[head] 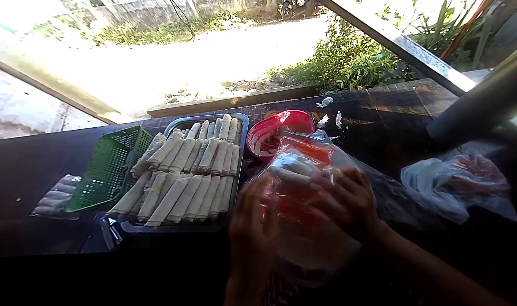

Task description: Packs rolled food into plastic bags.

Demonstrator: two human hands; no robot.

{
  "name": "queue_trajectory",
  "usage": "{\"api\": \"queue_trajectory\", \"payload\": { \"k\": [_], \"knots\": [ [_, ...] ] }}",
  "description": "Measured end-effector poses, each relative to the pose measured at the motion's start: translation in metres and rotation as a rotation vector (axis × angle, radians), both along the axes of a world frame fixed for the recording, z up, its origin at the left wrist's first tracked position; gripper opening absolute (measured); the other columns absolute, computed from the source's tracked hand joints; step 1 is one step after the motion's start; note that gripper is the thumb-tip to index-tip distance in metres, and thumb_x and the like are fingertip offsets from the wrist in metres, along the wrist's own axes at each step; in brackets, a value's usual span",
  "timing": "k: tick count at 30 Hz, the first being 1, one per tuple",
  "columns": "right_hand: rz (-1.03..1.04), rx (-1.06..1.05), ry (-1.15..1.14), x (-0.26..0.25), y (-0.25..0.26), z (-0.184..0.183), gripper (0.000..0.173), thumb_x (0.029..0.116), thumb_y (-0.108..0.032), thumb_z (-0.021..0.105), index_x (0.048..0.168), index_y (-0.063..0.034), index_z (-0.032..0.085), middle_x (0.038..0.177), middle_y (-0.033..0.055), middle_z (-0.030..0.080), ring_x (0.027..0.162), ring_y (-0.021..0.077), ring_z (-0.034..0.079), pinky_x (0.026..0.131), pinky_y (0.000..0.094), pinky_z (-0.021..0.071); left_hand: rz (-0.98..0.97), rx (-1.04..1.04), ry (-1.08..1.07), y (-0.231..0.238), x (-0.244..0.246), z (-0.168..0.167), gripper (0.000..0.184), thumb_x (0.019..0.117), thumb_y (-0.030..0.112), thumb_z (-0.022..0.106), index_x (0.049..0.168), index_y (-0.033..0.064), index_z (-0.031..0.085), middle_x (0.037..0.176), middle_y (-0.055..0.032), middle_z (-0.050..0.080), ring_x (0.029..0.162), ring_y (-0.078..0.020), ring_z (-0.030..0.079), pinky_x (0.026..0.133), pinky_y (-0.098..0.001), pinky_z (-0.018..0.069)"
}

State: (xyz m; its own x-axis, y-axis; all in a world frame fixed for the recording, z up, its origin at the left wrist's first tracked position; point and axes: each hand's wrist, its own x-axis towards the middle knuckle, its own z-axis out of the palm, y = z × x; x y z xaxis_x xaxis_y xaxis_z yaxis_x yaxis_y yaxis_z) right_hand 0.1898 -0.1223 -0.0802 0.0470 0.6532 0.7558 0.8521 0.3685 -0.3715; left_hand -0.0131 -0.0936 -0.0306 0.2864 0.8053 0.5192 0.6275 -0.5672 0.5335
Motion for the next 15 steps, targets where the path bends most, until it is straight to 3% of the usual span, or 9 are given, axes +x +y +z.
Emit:
{"api": "queue_trajectory", "payload": {
  "k": [2, 4, 7, 9, 12, 15],
  "knots": [
    [-0.004, -0.003, 0.014, -0.006, 0.005, -0.001, 0.037, 0.0946, -0.047, 0.067, 0.104, -0.0125, 0.077, 0.092, 0.0059, 0.073, 0.088, 0.0203, 0.063, 0.083, 0.0363, 0.0439, 0.12, -0.112, 0.062, 0.023, -0.013, -0.004, 0.043, 0.1037, 0.023, 0.053, 0.134, -0.0065, 0.058, 0.128, -0.0252, 0.064, 0.093, -0.0273, 0.067, 0.075, -0.0393, 0.0541],
    [-0.01, -0.015, 0.04, -0.012, 0.01, 0.0, 0.031, 0.0932, -0.04, 0.069, 0.101, -0.0111, 0.078, 0.087, 0.0067, 0.073, 0.083, 0.0212, 0.063, 0.079, 0.0369, 0.0451, 0.125, -0.281, 0.054, 0.038, -0.018, -0.007, 0.045, 0.1034, 0.025, 0.055, 0.138, -0.0048, 0.056, 0.121, -0.0206, 0.068, 0.098, -0.0272, 0.068, 0.084, -0.0432, 0.0543],
    [0.011, 0.004, 0.14, -0.015, 0.015, -0.001, 0.017, 0.0895, -0.024, 0.072, 0.087, -0.0074, 0.075, 0.077, 0.0055, 0.069, 0.078, 0.0183, 0.061, 0.078, 0.0336, 0.0461, 0.114, -0.416, -0.015, 0.046, -0.014, -0.006, 0.038, 0.1005, 0.017, 0.061, 0.133, -0.002, 0.059, 0.109, -0.0148, 0.07, 0.089, -0.0186, 0.067, 0.079, -0.0357, 0.0539],
    [0.093, 0.008, 0.27, -0.012, 0.012, -0.002, 0.012, 0.09, -0.017, 0.071, 0.093, -0.0057, 0.075, 0.084, 0.0044, 0.074, 0.08, 0.0104, 0.064, 0.082, 0.0268, 0.048, 0.128, -0.467, -0.05, 0.048, -0.012, -0.004, 0.033, 0.0995, 0.014, 0.063, 0.13, 0.0009, 0.06, 0.105, -0.0105, 0.07, 0.084, -0.0117, 0.067, 0.076, -0.0291, 0.0543],
    [0.267, -0.005, 0.542, -0.004, -0.004, -0.003, 0.012, 0.0898, -0.011, 0.071, 0.099, -0.0035, 0.072, 0.09, 0.0022, 0.073, 0.082, 0.0007, 0.062, 0.078, 0.015, 0.0497, 0.122, -0.521, -0.114, 0.048, -0.013, -0.003, 0.03, 0.099, 0.009, 0.062, 0.128, 0.0005, 0.06, 0.104, -0.0088, 0.069, 0.082, -0.0068, 0.066, 0.075, -0.0239, 0.0538],
    [0.386, -0.017, 0.701, -0.003, -0.02, -0.012, 0.012, 0.0933, -0.015, 0.072, 0.105, -0.0138, 0.07, 0.095, -0.0055, 0.071, 0.085, -0.0024, 0.062, 0.075, 0.0135, 0.0506, 0.093, -0.562, -0.174, 0.048, -0.014, -0.004, 0.028, 0.0972, 0.006, 0.062, 0.124, -0.0011, 0.06, 0.106, -0.0099, 0.069, 0.084, -0.0052, 0.066, 0.075, -0.0213, 0.0539]
  ]
}}
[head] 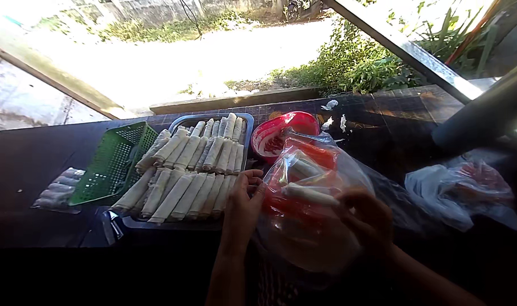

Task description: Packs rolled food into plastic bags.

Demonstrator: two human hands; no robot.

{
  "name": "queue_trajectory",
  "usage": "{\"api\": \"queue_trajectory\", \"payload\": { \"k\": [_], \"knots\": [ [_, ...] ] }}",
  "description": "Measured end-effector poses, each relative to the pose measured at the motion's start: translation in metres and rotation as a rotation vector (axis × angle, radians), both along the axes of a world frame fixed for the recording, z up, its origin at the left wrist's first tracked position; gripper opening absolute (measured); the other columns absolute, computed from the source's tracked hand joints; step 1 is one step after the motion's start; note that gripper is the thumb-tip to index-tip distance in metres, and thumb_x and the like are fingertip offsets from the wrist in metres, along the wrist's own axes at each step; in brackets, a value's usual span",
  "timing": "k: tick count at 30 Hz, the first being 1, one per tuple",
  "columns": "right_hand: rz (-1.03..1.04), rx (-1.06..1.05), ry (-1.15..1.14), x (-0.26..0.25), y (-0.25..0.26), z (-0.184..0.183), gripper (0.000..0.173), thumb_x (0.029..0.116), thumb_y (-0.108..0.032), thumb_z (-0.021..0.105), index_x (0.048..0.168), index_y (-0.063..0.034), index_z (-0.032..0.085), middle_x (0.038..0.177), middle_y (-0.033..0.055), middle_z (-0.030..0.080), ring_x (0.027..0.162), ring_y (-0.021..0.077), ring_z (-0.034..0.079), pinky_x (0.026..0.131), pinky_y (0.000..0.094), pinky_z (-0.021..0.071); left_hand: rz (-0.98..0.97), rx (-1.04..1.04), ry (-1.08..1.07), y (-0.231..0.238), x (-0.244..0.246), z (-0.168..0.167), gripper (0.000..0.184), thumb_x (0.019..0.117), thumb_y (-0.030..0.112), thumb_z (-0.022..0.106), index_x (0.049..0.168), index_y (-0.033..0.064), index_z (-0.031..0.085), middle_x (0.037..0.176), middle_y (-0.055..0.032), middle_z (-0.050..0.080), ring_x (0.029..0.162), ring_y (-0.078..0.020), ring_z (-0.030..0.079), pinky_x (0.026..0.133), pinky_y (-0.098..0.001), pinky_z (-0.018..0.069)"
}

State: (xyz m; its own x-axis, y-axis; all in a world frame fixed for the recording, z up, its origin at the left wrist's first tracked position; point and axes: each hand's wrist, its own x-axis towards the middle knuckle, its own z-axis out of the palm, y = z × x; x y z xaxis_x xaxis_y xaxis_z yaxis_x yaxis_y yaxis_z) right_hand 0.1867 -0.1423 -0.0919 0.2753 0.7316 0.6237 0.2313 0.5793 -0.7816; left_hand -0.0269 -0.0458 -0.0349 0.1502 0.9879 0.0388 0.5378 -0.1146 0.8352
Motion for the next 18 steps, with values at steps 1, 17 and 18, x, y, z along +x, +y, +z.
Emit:
{"api": "queue_trajectory", "payload": {
  "k": [1, 17, 18],
  "knots": [
    [0.008, 0.011, -0.008, -0.001, -0.003, -0.002, 0.013, 0.0938, -0.016, 0.072, 0.107, -0.0161, 0.069, 0.098, -0.0059, 0.072, 0.088, -0.0013, 0.064, 0.076, 0.0141, 0.0513, -0.009, -0.009, -0.011, 0.0, 0.0, -0.001, 0.027, 0.0969, 0.005, 0.062, 0.123, -0.0009, 0.061, 0.106, -0.0099, 0.069, 0.085, -0.0045, 0.066, 0.076, -0.0204, 0.054],
    [-0.014, 0.088, -0.435, 0.014, 0.008, -0.001, 0.005, 0.0946, -0.013, 0.067, 0.095, -0.0079, 0.07, 0.09, 0.0024, 0.071, 0.086, 0.0064, 0.06, 0.084, 0.0171, 0.0449, -0.025, 0.018, -0.052, 0.007, 0.001, -0.001, 0.019, 0.0964, 0.003, 0.061, 0.115, 0.001, 0.063, 0.096, -0.0033, 0.067, 0.068, 0.0022, 0.061, 0.062, -0.014, 0.0496],
    [-0.049, 0.073, -0.458, 0.01, 0.01, 0.002, 0.008, 0.0952, -0.014, 0.068, 0.093, -0.008, 0.073, 0.086, 0.0034, 0.069, 0.084, 0.0078, 0.059, 0.082, 0.0176, 0.0444, -0.037, 0.022, -0.034, 0.007, 0.002, -0.001, 0.018, 0.0961, 0.004, 0.062, 0.114, 0.0013, 0.064, 0.097, -0.0038, 0.068, 0.071, 0.0019, 0.062, 0.064, -0.0147, 0.0509]
  ]
}}
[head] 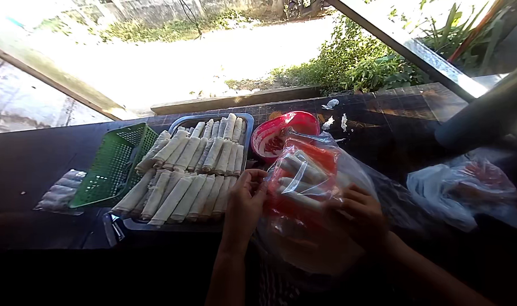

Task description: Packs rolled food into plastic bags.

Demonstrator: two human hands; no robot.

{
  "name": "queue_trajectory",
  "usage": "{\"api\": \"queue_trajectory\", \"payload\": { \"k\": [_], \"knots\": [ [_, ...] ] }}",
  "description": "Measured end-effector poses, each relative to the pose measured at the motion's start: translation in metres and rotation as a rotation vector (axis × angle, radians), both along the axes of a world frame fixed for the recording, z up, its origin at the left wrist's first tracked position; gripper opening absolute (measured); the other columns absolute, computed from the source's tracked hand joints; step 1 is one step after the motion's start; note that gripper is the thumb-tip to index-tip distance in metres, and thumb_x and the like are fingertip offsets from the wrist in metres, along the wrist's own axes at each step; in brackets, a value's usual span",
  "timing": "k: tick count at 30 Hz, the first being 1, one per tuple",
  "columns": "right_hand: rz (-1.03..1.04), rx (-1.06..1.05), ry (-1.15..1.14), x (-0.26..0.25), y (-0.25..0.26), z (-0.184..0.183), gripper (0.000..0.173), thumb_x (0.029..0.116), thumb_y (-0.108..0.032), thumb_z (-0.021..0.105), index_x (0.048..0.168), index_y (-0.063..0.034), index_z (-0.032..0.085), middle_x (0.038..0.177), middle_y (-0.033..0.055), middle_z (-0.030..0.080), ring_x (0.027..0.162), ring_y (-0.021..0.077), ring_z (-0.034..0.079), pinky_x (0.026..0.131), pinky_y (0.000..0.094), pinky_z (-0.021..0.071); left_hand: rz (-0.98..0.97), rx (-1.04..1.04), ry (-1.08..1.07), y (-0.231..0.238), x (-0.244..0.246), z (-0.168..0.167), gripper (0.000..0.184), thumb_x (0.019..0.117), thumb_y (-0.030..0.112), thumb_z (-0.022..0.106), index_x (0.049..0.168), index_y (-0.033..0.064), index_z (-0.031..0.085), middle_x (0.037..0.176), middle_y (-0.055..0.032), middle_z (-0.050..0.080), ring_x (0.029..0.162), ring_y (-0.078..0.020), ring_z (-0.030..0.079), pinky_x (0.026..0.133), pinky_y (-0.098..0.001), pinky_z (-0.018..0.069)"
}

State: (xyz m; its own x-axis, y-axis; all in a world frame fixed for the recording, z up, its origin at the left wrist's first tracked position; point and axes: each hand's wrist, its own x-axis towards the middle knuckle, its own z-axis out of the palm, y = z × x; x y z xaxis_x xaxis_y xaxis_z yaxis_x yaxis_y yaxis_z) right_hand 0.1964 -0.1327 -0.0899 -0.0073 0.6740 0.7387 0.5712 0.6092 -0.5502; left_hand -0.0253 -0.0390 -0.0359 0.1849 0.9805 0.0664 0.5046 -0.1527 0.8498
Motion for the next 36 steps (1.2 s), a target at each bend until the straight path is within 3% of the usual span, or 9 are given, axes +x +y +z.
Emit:
{"api": "queue_trajectory", "payload": {
  "k": [3, 6, 9, 12, 16, 18, 22, 27, 36],
  "knots": [
    [-0.102, 0.011, -0.078, -0.01, 0.002, 0.004, 0.014, 0.097, -0.019, 0.067, 0.094, -0.0117, 0.079, 0.089, 0.0044, 0.073, 0.087, 0.0113, 0.061, 0.082, 0.0204, 0.0451, 0.014, 0.073, 0.066, -0.001, 0.0, -0.004, 0.019, 0.0963, 0.005, 0.063, 0.115, 0.0027, 0.065, 0.1, -0.0051, 0.069, 0.074, -0.0002, 0.064, 0.066, -0.0166, 0.0518],
    [-0.232, 0.031, -0.149, -0.01, -0.005, 0.001, 0.016, 0.1019, -0.02, 0.059, 0.1, -0.0117, 0.072, 0.095, 0.0064, 0.068, 0.093, 0.0147, 0.06, 0.087, 0.0214, 0.0468, 0.061, 0.318, 0.192, -0.009, -0.006, -0.007, 0.024, 0.096, 0.009, 0.06, 0.116, -0.0026, 0.067, 0.116, -0.0178, 0.066, 0.088, -0.015, 0.066, 0.071, -0.0261, 0.0541],
    [-0.253, -0.003, -0.143, -0.013, -0.007, -0.001, 0.016, 0.0973, -0.011, 0.055, 0.096, -0.0068, 0.071, 0.087, 0.0062, 0.071, 0.089, 0.0154, 0.063, 0.089, 0.0225, 0.0478, 0.017, 0.46, 0.209, -0.031, -0.003, 0.0, 0.029, 0.0995, 0.023, 0.06, 0.11, -0.0028, 0.068, 0.108, -0.016, 0.068, 0.086, -0.012, 0.064, 0.067, -0.0201, 0.0511],
    [-0.09, -0.014, -0.11, -0.022, -0.007, 0.002, 0.023, 0.1014, -0.005, 0.05, 0.103, -0.0082, 0.073, 0.104, 0.0055, 0.078, 0.098, 0.0139, 0.069, 0.093, 0.0248, 0.0495, -0.105, 0.505, 0.152, -0.058, 0.014, 0.003, 0.054, 0.0997, 0.05, 0.058, 0.109, -0.0023, 0.067, 0.102, -0.0143, 0.068, 0.084, -0.0091, 0.061, 0.066, -0.0172, 0.0471],
    [-0.119, 0.012, -0.025, -0.015, -0.009, 0.004, 0.014, 0.099, -0.01, 0.054, 0.099, -0.0117, 0.067, 0.095, 0.0024, 0.074, 0.091, 0.0113, 0.066, 0.085, 0.0241, 0.0507, -0.072, 0.631, 0.221, -0.079, 0.029, 0.005, 0.07, 0.0937, 0.069, 0.053, 0.11, 0.0017, 0.064, 0.104, -0.0149, 0.067, 0.1, -0.0198, 0.062, 0.089, -0.0274, 0.0493],
    [-0.237, 0.025, 0.038, -0.007, -0.009, 0.005, 0.008, 0.0981, -0.02, 0.057, 0.1, -0.0131, 0.055, 0.09, 0.0012, 0.063, 0.089, 0.0069, 0.061, 0.081, 0.0183, 0.0497, -0.03, 0.683, 0.294, -0.085, 0.042, 0.006, 0.059, 0.0926, 0.061, 0.059, 0.111, 0.0054, 0.063, 0.105, -0.0147, 0.066, 0.105, -0.0246, 0.061, 0.095, -0.032, 0.0456],
    [-0.384, -0.046, 0.082, -0.008, 0.003, 0.01, 0.041, 0.0909, -0.038, 0.073, 0.105, -0.007, 0.049, 0.097, 0.0087, 0.057, 0.091, 0.0073, 0.057, 0.078, 0.015, 0.045, 0.043, 0.761, 0.463, -0.071, 0.073, 0.0, 0.043, 0.0883, 0.036, 0.064, 0.113, 0.0009, 0.066, 0.107, -0.0188, 0.068, 0.103, -0.0359, 0.063, 0.084, -0.0458, 0.0468],
    [-0.359, -0.127, -0.032, -0.012, 0.018, 0.015, 0.012, 0.0885, -0.006, 0.064, 0.097, 0.0024, 0.065, 0.085, 0.0126, 0.068, 0.071, 0.0147, 0.065, 0.066, 0.0225, 0.0545, 0.072, 0.75, 0.639, -0.045, 0.086, -0.007, 0.049, 0.0755, 0.026, 0.078, 0.113, -0.0042, 0.067, 0.108, -0.023, 0.069, 0.103, -0.0403, 0.066, 0.078, -0.0503, 0.0479],
    [-0.235, -0.099, -0.047, 0.002, 0.003, 0.019, 0.008, 0.0922, -0.003, 0.058, 0.095, -0.0027, 0.065, 0.089, 0.01, 0.066, 0.079, 0.0104, 0.062, 0.074, 0.0155, 0.051, -0.1, 0.577, 0.614, -0.037, 0.051, 0.006, 0.048, 0.0684, 0.004, 0.078, 0.115, -0.0014, 0.07, 0.116, -0.0234, 0.069, 0.109, -0.045, 0.066, 0.078, -0.0583, 0.0512]
  ]
}}
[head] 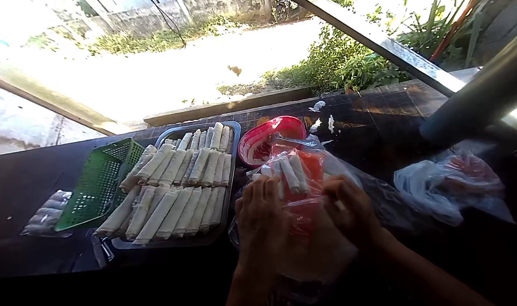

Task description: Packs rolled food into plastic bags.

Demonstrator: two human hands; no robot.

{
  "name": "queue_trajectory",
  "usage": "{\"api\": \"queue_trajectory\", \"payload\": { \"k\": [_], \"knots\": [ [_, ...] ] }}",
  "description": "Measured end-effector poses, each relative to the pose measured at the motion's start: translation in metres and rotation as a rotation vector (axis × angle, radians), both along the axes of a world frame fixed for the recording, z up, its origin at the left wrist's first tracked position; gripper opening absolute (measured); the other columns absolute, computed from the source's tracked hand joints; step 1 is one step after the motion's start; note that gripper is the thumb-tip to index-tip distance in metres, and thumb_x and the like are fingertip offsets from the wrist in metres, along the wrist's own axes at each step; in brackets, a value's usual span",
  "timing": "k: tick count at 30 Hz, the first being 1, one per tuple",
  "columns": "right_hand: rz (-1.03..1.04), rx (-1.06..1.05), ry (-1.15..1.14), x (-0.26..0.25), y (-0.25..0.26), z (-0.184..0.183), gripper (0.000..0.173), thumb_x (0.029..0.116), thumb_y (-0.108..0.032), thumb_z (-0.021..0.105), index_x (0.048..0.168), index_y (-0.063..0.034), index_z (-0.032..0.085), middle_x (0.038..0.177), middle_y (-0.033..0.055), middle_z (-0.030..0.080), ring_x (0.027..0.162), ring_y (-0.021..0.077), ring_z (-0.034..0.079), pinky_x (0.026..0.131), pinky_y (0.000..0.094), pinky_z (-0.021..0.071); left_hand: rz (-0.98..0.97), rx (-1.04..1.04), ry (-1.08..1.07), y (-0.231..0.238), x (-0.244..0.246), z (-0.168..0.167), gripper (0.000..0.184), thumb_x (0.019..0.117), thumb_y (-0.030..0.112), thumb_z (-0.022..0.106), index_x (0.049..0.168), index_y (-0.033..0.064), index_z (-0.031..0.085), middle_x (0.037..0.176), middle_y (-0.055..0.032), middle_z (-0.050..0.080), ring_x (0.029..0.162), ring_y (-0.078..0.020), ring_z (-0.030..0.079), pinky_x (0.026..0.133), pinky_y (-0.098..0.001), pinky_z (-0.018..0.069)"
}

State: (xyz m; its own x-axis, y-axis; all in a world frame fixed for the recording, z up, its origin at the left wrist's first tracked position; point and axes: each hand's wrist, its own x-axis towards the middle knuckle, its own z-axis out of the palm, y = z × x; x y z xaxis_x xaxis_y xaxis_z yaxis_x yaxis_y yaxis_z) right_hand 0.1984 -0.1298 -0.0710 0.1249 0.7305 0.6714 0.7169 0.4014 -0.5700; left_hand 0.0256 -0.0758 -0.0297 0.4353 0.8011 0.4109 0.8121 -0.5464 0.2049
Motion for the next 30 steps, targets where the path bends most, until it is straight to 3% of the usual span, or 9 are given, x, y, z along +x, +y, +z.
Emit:
{"api": "queue_trajectory", "payload": {
  "k": [4, 6, 9, 12, 15, 18, 24, 27, 30],
  "knots": [
    [0.052, 0.012, 0.005, -0.005, -0.003, -0.002, 0.01, 0.0957, -0.004, 0.056, 0.096, -0.0035, 0.066, 0.091, 0.0107, 0.066, 0.085, 0.0107, 0.063, 0.079, 0.015, 0.0513, -0.127, 0.024, 0.02, -0.003, -0.002, -0.001, 0.05, 0.078, 0.028, 0.074, 0.121, 0.0027, 0.07, 0.12, -0.0196, 0.07, 0.113, -0.0432, 0.065, 0.085, -0.0589, 0.0496],
    [0.067, 0.017, 0.006, -0.008, -0.004, -0.003, 0.01, 0.0964, -0.004, 0.056, 0.096, -0.0035, 0.066, 0.092, 0.0107, 0.066, 0.087, 0.011, 0.064, 0.081, 0.0148, 0.0514, -0.161, 0.093, 0.054, -0.002, 0.008, -0.004, 0.041, 0.083, 0.028, 0.074, 0.118, 0.0055, 0.072, 0.116, -0.0167, 0.072, 0.109, -0.0381, 0.068, 0.086, -0.0543, 0.0493],
    [0.074, 0.025, -0.003, -0.008, -0.006, -0.004, 0.01, 0.096, -0.003, 0.056, 0.094, -0.0034, 0.066, 0.091, 0.011, 0.067, 0.089, 0.012, 0.065, 0.082, 0.0157, 0.052, -0.129, 0.215, 0.083, 0.005, 0.024, -0.01, 0.021, 0.0858, 0.015, 0.069, 0.104, 0.0073, 0.075, 0.1, -0.0119, 0.075, 0.093, -0.0311, 0.071, 0.076, -0.0462, 0.05],
    [0.083, 0.031, -0.029, -0.007, -0.008, -0.004, 0.009, 0.0967, -0.003, 0.057, 0.094, -0.005, 0.065, 0.092, 0.01, 0.067, 0.089, 0.0127, 0.065, 0.083, 0.0161, 0.0524, -0.062, 0.225, 0.054, 0.008, 0.037, -0.014, 0.019, 0.0837, 0.002, 0.065, 0.098, 0.006, 0.077, 0.093, -0.0125, 0.075, 0.088, -0.0316, 0.071, 0.07, -0.0446, 0.0511],
    [0.074, 0.029, -0.04, -0.003, -0.009, -0.005, 0.009, 0.0967, -0.003, 0.056, 0.094, -0.0053, 0.065, 0.092, 0.0098, 0.067, 0.089, 0.012, 0.065, 0.082, 0.0156, 0.0523, -0.084, 0.19, 0.022, 0.006, 0.031, -0.014, 0.019, 0.0869, 0.008, 0.065, 0.102, 0.0065, 0.076, 0.098, -0.0117, 0.075, 0.09, -0.0314, 0.072, 0.073, -0.0441, 0.0528],
    [0.039, 0.014, -0.044, 0.003, -0.008, -0.008, 0.01, 0.0963, -0.004, 0.056, 0.097, -0.0047, 0.066, 0.092, 0.0099, 0.067, 0.086, 0.0115, 0.064, 0.08, 0.0153, 0.0521, -0.207, 0.067, -0.019, 0.007, 0.015, -0.01, 0.031, 0.0793, 0.002, 0.071, 0.111, 0.0027, 0.073, 0.107, -0.0147, 0.074, 0.099, -0.0353, 0.071, 0.081, -0.0485, 0.0557],
    [0.098, -0.013, -0.071, 0.003, -0.009, -0.008, 0.011, 0.0957, -0.004, 0.056, 0.096, -0.0062, 0.067, 0.091, 0.0087, 0.069, 0.087, 0.0118, 0.066, 0.08, 0.0164, 0.0529, -0.149, 0.15, 0.016, 0.003, 0.019, -0.012, 0.02, 0.0854, 0.001, 0.065, 0.1, 0.0062, 0.077, 0.101, -0.0123, 0.075, 0.095, -0.032, 0.071, 0.079, -0.0437, 0.0564],
    [0.145, -0.053, -0.085, 0.012, -0.012, -0.004, 0.011, 0.0909, -0.003, 0.057, 0.094, -0.0065, 0.067, 0.089, 0.0082, 0.068, 0.085, 0.0118, 0.065, 0.077, 0.0161, 0.0521, -0.098, 0.186, 0.028, -0.017, 0.009, -0.007, 0.016, 0.0896, 0.009, 0.063, 0.097, 0.0085, 0.077, 0.097, -0.0124, 0.073, 0.091, -0.0323, 0.069, 0.076, -0.0425, 0.0537],
    [0.115, -0.06, -0.131, 0.017, -0.015, 0.003, 0.01, 0.0895, -0.007, 0.057, 0.093, -0.0103, 0.065, 0.088, 0.0054, 0.065, 0.086, 0.0126, 0.062, 0.079, 0.0172, 0.0501, 0.007, 0.181, 0.012, -0.039, -0.002, -0.006, 0.017, 0.0852, 0.01, 0.062, 0.094, 0.0067, 0.077, 0.092, -0.0142, 0.07, 0.084, -0.0313, 0.068, 0.071, -0.0375, 0.0548]
  ]
}}
